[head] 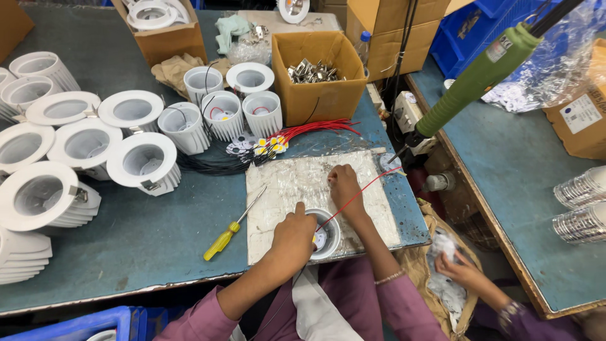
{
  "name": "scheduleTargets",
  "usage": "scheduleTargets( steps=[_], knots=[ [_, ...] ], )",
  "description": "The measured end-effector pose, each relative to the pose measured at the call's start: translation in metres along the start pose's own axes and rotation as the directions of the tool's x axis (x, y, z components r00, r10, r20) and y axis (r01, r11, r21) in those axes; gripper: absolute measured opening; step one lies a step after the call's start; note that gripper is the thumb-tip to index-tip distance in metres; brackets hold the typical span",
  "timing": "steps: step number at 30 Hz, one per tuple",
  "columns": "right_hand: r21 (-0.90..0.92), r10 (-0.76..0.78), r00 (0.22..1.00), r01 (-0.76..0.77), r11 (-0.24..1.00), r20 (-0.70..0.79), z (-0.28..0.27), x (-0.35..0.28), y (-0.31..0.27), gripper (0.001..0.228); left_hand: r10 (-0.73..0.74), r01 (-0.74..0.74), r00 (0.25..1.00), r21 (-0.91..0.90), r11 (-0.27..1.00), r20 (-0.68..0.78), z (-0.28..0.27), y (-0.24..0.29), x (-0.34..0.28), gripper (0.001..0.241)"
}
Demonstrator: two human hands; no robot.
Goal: The person assembles LED light fixtures by inserting LED modules into white housings and soldering red and black wires to the module terminals using a soldering iron. Completed units are placed into a blue crate.
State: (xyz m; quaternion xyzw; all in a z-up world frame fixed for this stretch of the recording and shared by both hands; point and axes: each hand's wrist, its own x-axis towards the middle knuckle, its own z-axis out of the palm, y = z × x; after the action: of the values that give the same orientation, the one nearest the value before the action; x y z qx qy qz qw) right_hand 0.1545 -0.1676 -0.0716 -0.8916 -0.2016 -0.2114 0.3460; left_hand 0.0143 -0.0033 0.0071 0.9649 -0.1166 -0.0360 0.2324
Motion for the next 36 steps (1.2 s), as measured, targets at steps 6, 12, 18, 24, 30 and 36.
scheduleTargets(
  steps=[6,12,18,24,30,36],
  knots=[
    [0.557,0.276,0.947,-0.319,0.767,0.162,-0.014,-0.020,0.035,0.012,-0.001,0.001,1.000,-0.020,1.000,-0.013,0.002,-0.002,0.002,0.040],
    [0.616,0.416,0.905,-0.381,0.689,0.094,-0.039,-0.029,0.078,0.025,0.012,-0.013,0.999,-0.040,0.999,-0.032,0.003,-0.003,0.000,0.043],
    [0.645,0.533,0.846,-0.421,0.637,0.025,-0.065,-0.016,0.092,0.019,-0.002,0.002,1.000,-0.024,1.000,-0.012,0.002,-0.002,0.000,0.043],
    [0.557,0.537,0.843,-0.465,0.688,0.041,-0.075,0.002,0.077,0.015,0.015,-0.016,0.999,-0.046,0.999,-0.029,0.001,-0.003,-0.002,0.042],
    [0.459,0.456,0.889,-0.421,0.782,0.037,-0.083,0.014,0.068,0.013,0.014,-0.016,1.000,-0.048,0.999,-0.024,0.002,-0.004,-0.001,0.044],
    [0.359,0.399,0.915,-0.390,0.848,0.053,-0.093,0.023,0.062,0.013,0.006,-0.007,1.000,-0.058,0.998,-0.016,0.001,-0.003,-0.001,0.044]
  ],
)
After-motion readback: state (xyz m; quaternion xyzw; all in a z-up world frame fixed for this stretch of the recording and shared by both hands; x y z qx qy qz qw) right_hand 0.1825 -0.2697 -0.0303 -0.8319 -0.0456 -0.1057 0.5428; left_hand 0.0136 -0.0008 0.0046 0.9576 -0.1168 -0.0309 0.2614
